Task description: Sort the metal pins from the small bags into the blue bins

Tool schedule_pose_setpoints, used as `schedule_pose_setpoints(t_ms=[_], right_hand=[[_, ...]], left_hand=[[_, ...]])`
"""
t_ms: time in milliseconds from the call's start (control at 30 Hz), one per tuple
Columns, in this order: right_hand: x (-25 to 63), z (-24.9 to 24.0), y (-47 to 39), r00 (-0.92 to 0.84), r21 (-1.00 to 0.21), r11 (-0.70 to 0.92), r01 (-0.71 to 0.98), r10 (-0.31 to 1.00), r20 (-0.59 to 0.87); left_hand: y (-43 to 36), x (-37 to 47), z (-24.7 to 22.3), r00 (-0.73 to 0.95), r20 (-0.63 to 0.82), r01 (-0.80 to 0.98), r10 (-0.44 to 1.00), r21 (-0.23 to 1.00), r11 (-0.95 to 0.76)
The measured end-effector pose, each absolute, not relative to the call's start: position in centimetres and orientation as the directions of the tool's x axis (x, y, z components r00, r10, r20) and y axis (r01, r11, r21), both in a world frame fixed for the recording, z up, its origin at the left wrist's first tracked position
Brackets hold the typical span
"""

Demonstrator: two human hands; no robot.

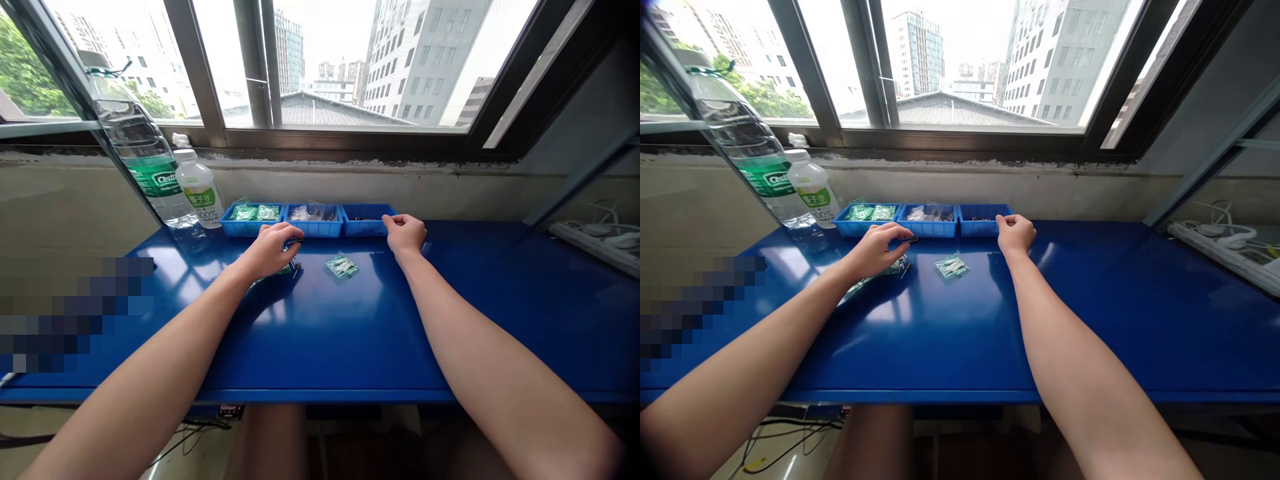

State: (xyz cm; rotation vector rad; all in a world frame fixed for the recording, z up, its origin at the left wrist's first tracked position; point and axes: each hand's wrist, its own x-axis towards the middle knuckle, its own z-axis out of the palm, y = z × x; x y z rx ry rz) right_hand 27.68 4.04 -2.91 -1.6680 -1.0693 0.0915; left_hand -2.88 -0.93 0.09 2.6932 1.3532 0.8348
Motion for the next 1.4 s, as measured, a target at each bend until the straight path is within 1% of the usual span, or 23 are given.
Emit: schedule_pose_setpoints(t_ms=[133, 233, 367, 500, 567, 667, 767, 967, 1067, 1167, 1300, 1400], right_hand=[[27.2, -2.6, 3.7, 0.540, -0.777, 0.021, 0.629, 0.708, 0.456], [26.4, -2.4, 3.2, 0.453, -0.735, 0.079, 0.673, 0.742, 0.494], [24.6, -2.0, 2.2, 0.266, -0.665, 0.216, 0.715, 0.796, 0.544], [22.3, -1.8, 1.1, 0.029, -0.568, 0.393, 0.723, 0.805, 0.593], [21.4, -1.7, 0.5, -0.075, -0.539, 0.462, 0.704, 0.803, 0.591], [20.4, -1.6, -0.2, -0.220, -0.542, 0.525, 0.656, 0.820, 0.528], [20.0, -1.6, -0.6, -0.302, -0.554, 0.550, 0.625, 0.825, 0.478], [20.0, -1.7, -0.7, -0.319, -0.556, 0.546, 0.627, 0.831, 0.456], [20.0, -1.7, -0.7, -0.327, -0.555, 0.550, 0.624, 0.829, 0.453], [20.0, -1.6, -0.8, -0.337, -0.555, 0.550, 0.624, 0.830, 0.444], [19.9, -1.6, -0.9, -0.341, -0.543, 0.554, 0.632, 0.827, 0.447], [19.7, -1.5, -1.0, -0.354, -0.525, 0.581, 0.622, 0.807, 0.473]], left_hand=[[-0.7, -3.1, -0.2, 0.503, 0.397, 0.745, 0.768, 0.252, -0.618], [-0.8, -3.2, -0.2, 0.525, 0.301, 0.767, 0.796, 0.238, -0.596], [-1.4, -3.1, 0.5, 0.554, 0.146, 0.788, 0.819, 0.226, -0.573], [-1.5, -2.8, 0.9, 0.556, 0.102, 0.793, 0.825, 0.234, -0.563], [-1.5, -2.7, 0.9, 0.559, 0.107, 0.789, 0.822, 0.234, -0.568], [-1.3, -2.7, 0.7, 0.564, 0.122, 0.782, 0.817, 0.239, -0.576], [-1.2, -2.7, 0.5, 0.570, 0.124, 0.777, 0.812, 0.242, -0.582], [-1.0, -2.8, 0.4, 0.580, 0.129, 0.773, 0.804, 0.224, -0.593], [-0.9, -2.8, 0.2, 0.585, 0.170, 0.753, 0.793, 0.251, -0.609], [-0.7, -2.9, -0.1, 0.591, 0.237, 0.722, 0.771, 0.271, -0.637], [-0.4, -3.0, -0.4, 0.580, 0.365, 0.696, 0.728, 0.242, -0.676], [-0.4, -2.9, -0.4, 0.532, 0.488, 0.654, 0.692, 0.282, -0.702]])
